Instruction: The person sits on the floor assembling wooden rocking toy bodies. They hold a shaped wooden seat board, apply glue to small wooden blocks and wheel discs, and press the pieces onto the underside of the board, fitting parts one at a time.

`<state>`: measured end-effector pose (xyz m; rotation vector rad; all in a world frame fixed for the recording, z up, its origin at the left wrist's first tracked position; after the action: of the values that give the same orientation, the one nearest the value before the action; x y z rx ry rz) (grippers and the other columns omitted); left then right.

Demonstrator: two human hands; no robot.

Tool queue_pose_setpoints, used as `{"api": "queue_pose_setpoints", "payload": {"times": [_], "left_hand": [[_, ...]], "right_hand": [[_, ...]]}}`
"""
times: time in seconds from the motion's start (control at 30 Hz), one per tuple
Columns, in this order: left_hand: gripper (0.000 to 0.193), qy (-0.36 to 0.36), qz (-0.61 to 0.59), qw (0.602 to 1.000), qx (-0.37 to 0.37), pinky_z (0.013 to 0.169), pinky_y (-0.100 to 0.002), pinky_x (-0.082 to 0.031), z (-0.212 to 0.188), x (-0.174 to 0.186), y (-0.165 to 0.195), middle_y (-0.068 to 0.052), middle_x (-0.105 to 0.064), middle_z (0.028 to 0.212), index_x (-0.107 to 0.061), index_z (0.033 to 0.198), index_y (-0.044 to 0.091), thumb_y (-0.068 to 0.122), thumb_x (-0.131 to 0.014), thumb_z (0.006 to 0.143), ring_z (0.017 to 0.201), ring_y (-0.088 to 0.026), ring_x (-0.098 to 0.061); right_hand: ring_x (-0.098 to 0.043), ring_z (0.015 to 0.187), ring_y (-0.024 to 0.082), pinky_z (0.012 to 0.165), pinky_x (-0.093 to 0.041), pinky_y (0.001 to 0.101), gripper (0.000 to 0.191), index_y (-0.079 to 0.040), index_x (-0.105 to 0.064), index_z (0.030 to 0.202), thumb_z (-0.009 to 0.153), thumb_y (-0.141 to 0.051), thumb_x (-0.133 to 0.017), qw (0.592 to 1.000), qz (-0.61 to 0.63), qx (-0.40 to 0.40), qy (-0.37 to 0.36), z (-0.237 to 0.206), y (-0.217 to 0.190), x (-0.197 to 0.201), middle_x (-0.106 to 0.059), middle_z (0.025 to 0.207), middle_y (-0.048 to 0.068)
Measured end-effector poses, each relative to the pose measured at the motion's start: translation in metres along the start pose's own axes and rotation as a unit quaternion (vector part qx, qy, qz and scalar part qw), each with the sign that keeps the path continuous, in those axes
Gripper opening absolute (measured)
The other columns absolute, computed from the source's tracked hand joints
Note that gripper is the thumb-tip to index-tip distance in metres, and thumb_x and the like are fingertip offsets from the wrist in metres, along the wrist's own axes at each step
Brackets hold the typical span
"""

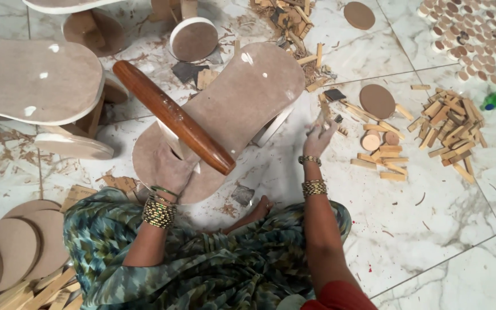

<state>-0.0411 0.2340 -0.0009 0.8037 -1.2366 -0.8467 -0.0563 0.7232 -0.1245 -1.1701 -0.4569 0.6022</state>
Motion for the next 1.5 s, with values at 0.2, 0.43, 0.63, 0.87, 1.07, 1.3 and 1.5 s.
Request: {"api": "queue_pose_setpoints", "payload": {"times": [0.2, 0.43, 0.63, 0.87, 1.07, 1.3, 1.5], "left_hand": [[0.053, -0.072, -0.102, 0.984, -0.130, 0.088, -0.041, -0.055, -0.003, -0.001, 0.028, -0.013, -0.074, 0.107, -0.065, 0.116, -0.001, 0.038, -0.083, 0.086, 0.095, -0.026, -0.072], [0.055, -0.206, 0.060, 0.977, -0.017, 0.079, -0.042, -0.054, 0.010, -0.004, -0.008, -0.012, -0.067, 0.082, -0.063, 0.097, -0.002, 0.046, -0.085, 0.080, 0.077, -0.025, -0.063], [0.055, -0.190, 0.003, 0.978, -0.089, 0.084, -0.041, -0.054, 0.009, -0.009, 0.001, -0.011, -0.069, 0.091, -0.063, 0.103, -0.002, 0.047, -0.079, 0.084, 0.084, -0.024, -0.065], [0.058, -0.171, -0.029, 0.981, -0.087, 0.094, -0.042, -0.054, 0.012, -0.005, 0.012, -0.017, -0.074, 0.107, -0.062, 0.118, -0.001, 0.042, -0.079, 0.083, 0.099, -0.028, -0.070], [0.060, -0.207, -0.027, 0.975, -0.080, 0.099, -0.041, -0.055, 0.009, -0.007, 0.019, -0.015, -0.075, 0.113, -0.062, 0.125, 0.002, 0.044, -0.077, 0.084, 0.105, -0.027, -0.073], [0.066, -0.199, -0.074, 0.973, -0.093, 0.098, -0.041, -0.056, 0.007, -0.002, 0.028, -0.015, -0.074, 0.113, -0.058, 0.128, 0.000, 0.045, -0.077, 0.083, 0.105, -0.027, -0.072], [0.065, -0.201, -0.070, 0.972, -0.100, 0.099, -0.041, -0.054, 0.005, -0.003, 0.029, -0.015, -0.075, 0.114, -0.060, 0.129, 0.001, 0.045, -0.076, 0.084, 0.106, -0.027, -0.072]], "right_hand": [[-0.070, 0.090, 0.027, 0.074, -0.055, 0.0361, 0.051, -0.009, -0.044, 0.148, 0.098, 0.002, -0.049, 0.965, -0.170, 0.197, 0.000, -0.028, -0.100, -0.072, -0.074, 0.115, 0.018], [-0.071, 0.090, 0.032, 0.077, -0.058, 0.0426, 0.048, -0.006, -0.060, 0.136, 0.090, 0.002, -0.048, 0.948, -0.180, 0.169, -0.199, -0.193, -0.184, -0.098, -0.070, 0.105, 0.019], [-0.069, 0.072, 0.033, 0.068, -0.055, 0.0450, 0.040, -0.010, -0.060, 0.142, 0.102, -0.014, -0.059, 0.951, -0.251, 0.059, -0.172, -0.121, -0.152, -0.098, -0.068, 0.082, 0.021], [-0.064, 0.064, 0.040, 0.061, -0.050, 0.0503, 0.062, -0.003, -0.053, 0.145, 0.084, 0.003, -0.053, 0.934, -0.279, 0.048, -0.218, -0.097, -0.076, -0.127, -0.065, 0.073, 0.027], [-0.067, 0.075, 0.036, 0.070, -0.054, 0.0452, 0.017, 0.009, -0.060, 0.103, 0.088, 0.005, -0.056, 0.932, -0.182, 0.112, -0.293, -0.227, -0.064, -0.119, -0.065, 0.083, 0.026], [-0.074, 0.081, 0.017, 0.070, -0.065, 0.0313, 0.032, 0.006, -0.058, 0.132, 0.106, -0.009, -0.045, 0.909, 0.055, -0.024, -0.413, -0.208, -0.105, -0.098, -0.073, 0.094, 0.011], [-0.074, 0.102, 0.031, 0.079, -0.062, 0.0389, 0.040, 0.010, -0.044, 0.145, 0.112, -0.011, -0.051, 0.834, 0.321, -0.278, -0.352, -0.207, -0.135, -0.072, -0.068, 0.116, 0.021]]}}
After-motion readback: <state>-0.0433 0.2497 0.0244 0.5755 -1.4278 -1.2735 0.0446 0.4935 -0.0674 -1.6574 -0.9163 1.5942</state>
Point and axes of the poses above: each hand's wrist, its own z-axis towards the middle knuckle, its own x-axis out of the back of the hand, y = z × x, the point moved 9 cm from there along z, towards the middle knuckle
